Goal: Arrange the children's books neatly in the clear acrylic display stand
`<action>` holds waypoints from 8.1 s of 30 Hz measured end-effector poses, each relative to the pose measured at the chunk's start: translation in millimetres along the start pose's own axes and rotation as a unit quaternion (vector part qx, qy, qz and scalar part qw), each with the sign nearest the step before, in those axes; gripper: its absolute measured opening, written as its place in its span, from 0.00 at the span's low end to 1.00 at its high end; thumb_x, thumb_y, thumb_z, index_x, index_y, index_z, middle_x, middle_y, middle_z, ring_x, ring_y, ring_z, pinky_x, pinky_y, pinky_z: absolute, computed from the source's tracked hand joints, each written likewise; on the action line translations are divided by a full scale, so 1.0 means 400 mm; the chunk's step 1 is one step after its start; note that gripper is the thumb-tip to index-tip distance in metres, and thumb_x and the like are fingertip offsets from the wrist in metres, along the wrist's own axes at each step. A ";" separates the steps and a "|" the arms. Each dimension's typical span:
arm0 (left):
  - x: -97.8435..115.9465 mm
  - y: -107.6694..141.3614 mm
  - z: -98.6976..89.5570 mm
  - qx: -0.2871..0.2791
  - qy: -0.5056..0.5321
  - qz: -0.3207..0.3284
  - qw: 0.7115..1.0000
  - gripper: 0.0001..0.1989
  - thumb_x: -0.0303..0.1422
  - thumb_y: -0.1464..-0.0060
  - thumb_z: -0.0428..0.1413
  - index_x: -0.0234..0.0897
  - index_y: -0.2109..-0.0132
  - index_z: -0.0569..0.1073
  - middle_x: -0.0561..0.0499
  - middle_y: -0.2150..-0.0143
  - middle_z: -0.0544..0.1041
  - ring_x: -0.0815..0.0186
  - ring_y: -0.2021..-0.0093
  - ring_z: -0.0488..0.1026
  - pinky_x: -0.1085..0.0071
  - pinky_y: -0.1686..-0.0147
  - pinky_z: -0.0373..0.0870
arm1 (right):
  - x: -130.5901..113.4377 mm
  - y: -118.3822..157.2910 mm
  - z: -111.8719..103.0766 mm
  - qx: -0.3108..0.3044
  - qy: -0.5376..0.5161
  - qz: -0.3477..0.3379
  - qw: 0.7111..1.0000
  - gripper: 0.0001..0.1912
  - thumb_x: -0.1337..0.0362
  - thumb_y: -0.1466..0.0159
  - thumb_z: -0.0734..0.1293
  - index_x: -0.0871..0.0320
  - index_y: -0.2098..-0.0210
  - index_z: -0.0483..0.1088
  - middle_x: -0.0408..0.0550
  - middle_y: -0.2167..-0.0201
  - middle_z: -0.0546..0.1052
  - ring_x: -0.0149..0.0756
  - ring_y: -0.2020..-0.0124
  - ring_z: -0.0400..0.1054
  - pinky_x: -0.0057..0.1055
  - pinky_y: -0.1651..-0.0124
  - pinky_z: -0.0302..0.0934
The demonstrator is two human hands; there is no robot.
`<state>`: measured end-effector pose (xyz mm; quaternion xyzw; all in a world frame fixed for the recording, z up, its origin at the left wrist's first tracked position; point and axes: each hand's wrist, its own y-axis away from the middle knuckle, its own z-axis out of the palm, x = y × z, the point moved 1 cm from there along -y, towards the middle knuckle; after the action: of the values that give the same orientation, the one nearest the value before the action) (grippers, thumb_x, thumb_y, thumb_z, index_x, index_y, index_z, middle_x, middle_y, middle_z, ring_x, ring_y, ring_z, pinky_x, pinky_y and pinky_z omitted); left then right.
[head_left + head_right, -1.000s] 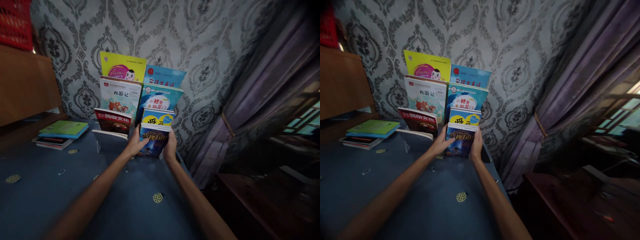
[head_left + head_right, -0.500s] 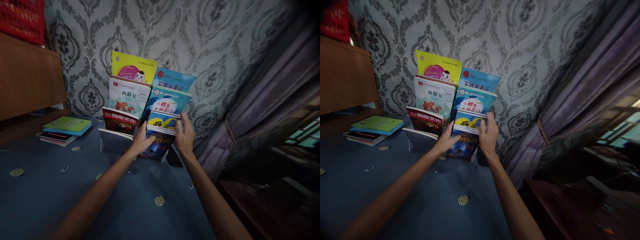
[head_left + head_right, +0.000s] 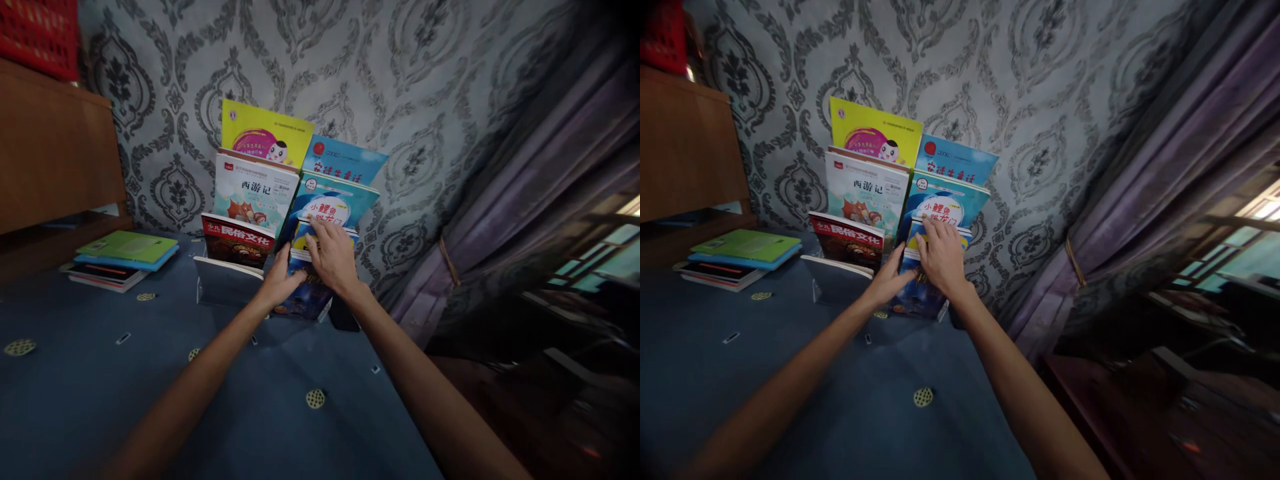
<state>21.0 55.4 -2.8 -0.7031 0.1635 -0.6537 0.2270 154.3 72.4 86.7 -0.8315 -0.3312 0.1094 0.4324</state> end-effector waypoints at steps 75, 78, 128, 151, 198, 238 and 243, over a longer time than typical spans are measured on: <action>-0.099 0.251 -0.054 -0.141 -0.188 -0.014 0.972 0.45 0.34 0.45 0.55 0.29 0.26 0.44 0.32 0.23 0.47 0.52 0.23 0.44 0.52 0.26 0.45 | -0.019 0.466 0.080 0.081 -0.251 0.355 0.897 0.30 0.45 0.30 0.58 0.58 0.37 0.66 0.62 0.40 0.73 0.50 0.40 0.69 0.55 0.36 0.62; -0.100 0.253 -0.060 -0.149 -0.194 -0.003 0.970 0.44 0.32 0.45 0.55 0.30 0.26 0.45 0.34 0.24 0.50 0.51 0.23 0.45 0.50 0.26 0.45 | -0.034 0.495 0.082 0.052 -0.251 0.338 0.906 0.30 0.46 0.29 0.57 0.58 0.35 0.63 0.62 0.39 0.72 0.50 0.40 0.69 0.55 0.37 0.63; 0.029 0.241 -0.118 -0.182 -0.282 0.057 0.940 0.39 0.32 0.38 0.52 0.37 0.25 0.46 0.39 0.23 0.49 0.52 0.24 0.48 0.52 0.28 0.52 | -0.088 0.506 0.075 0.021 -0.289 0.256 0.922 0.22 0.57 0.27 0.57 0.54 0.36 0.67 0.56 0.40 0.75 0.46 0.38 0.69 0.51 0.36 0.65; 0.057 0.193 -0.455 0.131 -0.189 -0.049 0.972 0.23 0.40 0.52 0.60 0.39 0.49 0.71 0.46 0.49 0.76 0.56 0.46 0.73 0.64 0.51 0.72 | -0.288 0.276 0.249 0.003 -0.443 0.216 0.870 0.19 0.65 0.31 0.60 0.58 0.42 0.70 0.56 0.51 0.77 0.43 0.51 0.73 0.42 0.45 0.68; 0.107 -0.015 -0.460 0.072 -0.112 -0.136 0.982 0.29 0.58 0.61 0.66 0.38 0.61 0.74 0.46 0.60 0.83 0.53 0.57 0.80 0.63 0.63 0.78 | -0.308 0.265 0.239 0.026 -0.478 0.225 0.849 0.20 0.66 0.28 0.56 0.54 0.39 0.67 0.54 0.51 0.76 0.40 0.55 0.74 0.39 0.47 0.70; 0.235 0.185 -0.534 0.205 -0.071 -0.053 0.975 0.25 0.50 0.58 0.69 0.35 0.60 0.77 0.52 0.68 0.79 0.67 0.72 0.74 0.72 0.71 0.75 | -0.356 0.080 0.061 0.075 -0.508 0.101 0.852 0.11 0.66 0.30 0.62 0.55 0.53 0.74 0.51 0.53 0.77 0.35 0.60 0.74 0.32 0.57 0.71; 0.323 0.149 -0.588 0.283 -0.020 0.009 0.959 0.25 0.44 0.62 0.72 0.35 0.60 0.76 0.54 0.67 0.79 0.71 0.72 0.72 0.79 0.75 0.73 | -0.302 0.049 0.048 0.162 -0.442 0.156 0.868 0.19 0.67 0.32 0.62 0.54 0.42 0.68 0.56 0.44 0.73 0.35 0.62 0.72 0.39 0.53 0.71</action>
<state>-196.7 -87.8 84.5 -0.6215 -0.0263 -0.6569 0.4261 62.8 -1.2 46.9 -0.6552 -0.3315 0.5834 0.3470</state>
